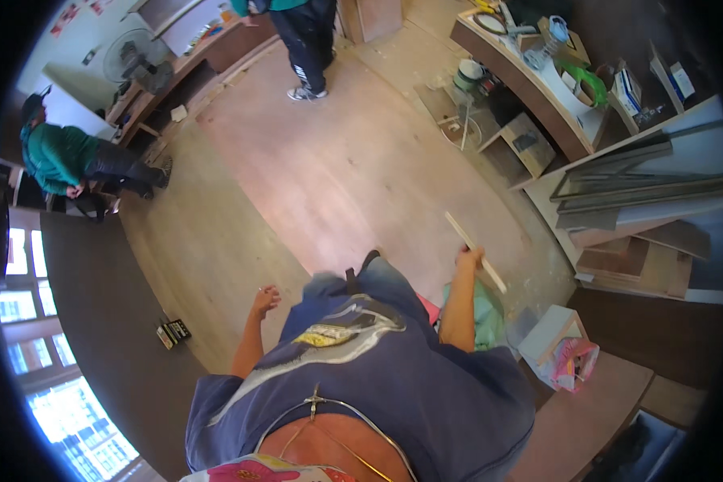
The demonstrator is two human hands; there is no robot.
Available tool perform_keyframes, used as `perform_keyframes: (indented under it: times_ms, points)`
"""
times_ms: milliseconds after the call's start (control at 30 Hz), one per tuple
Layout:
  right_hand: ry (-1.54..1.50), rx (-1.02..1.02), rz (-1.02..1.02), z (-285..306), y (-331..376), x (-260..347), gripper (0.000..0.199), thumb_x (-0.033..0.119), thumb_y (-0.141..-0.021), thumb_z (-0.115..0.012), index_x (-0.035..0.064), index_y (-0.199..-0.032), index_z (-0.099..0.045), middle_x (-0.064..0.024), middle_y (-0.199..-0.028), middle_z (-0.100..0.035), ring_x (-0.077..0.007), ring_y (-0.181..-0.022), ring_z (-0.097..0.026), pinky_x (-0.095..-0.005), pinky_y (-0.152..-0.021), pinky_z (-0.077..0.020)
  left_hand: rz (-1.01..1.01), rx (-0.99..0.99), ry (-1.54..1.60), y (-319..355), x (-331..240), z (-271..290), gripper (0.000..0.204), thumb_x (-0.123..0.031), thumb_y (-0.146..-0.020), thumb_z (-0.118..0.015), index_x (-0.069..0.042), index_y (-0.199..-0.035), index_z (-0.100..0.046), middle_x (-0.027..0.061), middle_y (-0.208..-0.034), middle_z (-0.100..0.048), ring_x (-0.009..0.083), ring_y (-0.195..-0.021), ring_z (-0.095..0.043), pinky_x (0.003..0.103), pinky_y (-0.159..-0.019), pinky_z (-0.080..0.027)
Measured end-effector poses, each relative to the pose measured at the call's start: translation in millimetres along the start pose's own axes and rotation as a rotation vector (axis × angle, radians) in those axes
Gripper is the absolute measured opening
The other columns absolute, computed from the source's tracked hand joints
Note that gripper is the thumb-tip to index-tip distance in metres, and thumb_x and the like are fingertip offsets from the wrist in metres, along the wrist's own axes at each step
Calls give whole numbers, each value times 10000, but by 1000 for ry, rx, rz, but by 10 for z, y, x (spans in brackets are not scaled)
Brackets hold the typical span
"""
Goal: The person sweeps dust and wood debris from a floor using a broom and a dustpan, then empties the dustpan into a green sack.
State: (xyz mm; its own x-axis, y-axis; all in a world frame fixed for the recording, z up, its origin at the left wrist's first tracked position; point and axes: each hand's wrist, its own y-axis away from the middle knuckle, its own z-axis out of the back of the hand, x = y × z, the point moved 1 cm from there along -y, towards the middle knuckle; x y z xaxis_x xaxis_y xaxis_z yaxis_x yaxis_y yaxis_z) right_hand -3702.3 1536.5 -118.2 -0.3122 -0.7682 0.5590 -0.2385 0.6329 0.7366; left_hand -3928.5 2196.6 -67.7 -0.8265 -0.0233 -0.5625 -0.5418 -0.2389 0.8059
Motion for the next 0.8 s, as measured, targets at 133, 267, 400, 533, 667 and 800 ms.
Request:
perform_keyframes:
  times_ms: [133, 267, 400, 533, 667, 800]
  points:
    - [302, 92, -128, -1292, 364, -649, 291, 211, -808, -638, 24, -989, -508, -170, -904, -611, -268, -747, -629, -342, -553, -571, 49, -24, 36, -429, -886, -89, 353, -272, -881, -558, -91, -1184, -545, 46, -933, -619, 159, -763, -625, 306, -628, -490]
    - [295, 69, -227, -2413, 570, -1318, 344, 243, -795, -664, 8, -1006, -526, -170, -940, -595, -270, -786, -619, -320, -588, -563, 99, 19, -44, -1132, -1721, -226, 370, -300, -904, -546, -120, -1226, -514, 62, -1017, -621, 176, -841, -627, 346, -695, -492]
    - [372, 92, -270, -3413, 346, -1973, 360, 208, -778, -680, 37, -1051, -519, -166, -939, -600, -280, -781, -626, -340, -617, -575, 65, 68, -11, -1981, -2654, -361, 384, -314, -910, -543, -131, -1244, -493, 82, -1077, -621, 194, -893, -629, 365, -729, -494]
    - [312, 76, -228, -4485, 220, -2713, 353, 179, -775, -679, 59, -1065, -517, -146, -959, -607, -268, -788, -632, -364, -637, -571, 205, 100, -78, -2935, -3750, -287, 407, -351, -911, -555, -152, -1257, -473, 95, -1115, -614, 224, -938, -629, 375, -770, -494]
    - [410, 59, -98, -5534, 362, -3315, 393, 141, -775, -664, 139, -1126, -487, -102, -945, -617, -236, -783, -635, -354, -628, -561, 53, 62, -58, -3734, -5137, 22, 429, -355, -912, -550, -131, -1266, -460, 109, -1142, -607, 230, -953, -627, 386, -787, -495]
    - [501, 109, 3, -6658, 315, -3745, 447, 111, -770, -654, 180, -1163, -450, -93, -983, -603, -217, -838, -626, -360, -661, -557, -98, 58, -103, -4210, -6892, 159, 463, -350, -916, -547, -99, -1292, -448, 104, -1150, -592, 224, -980, -616, 382, -822, -484]
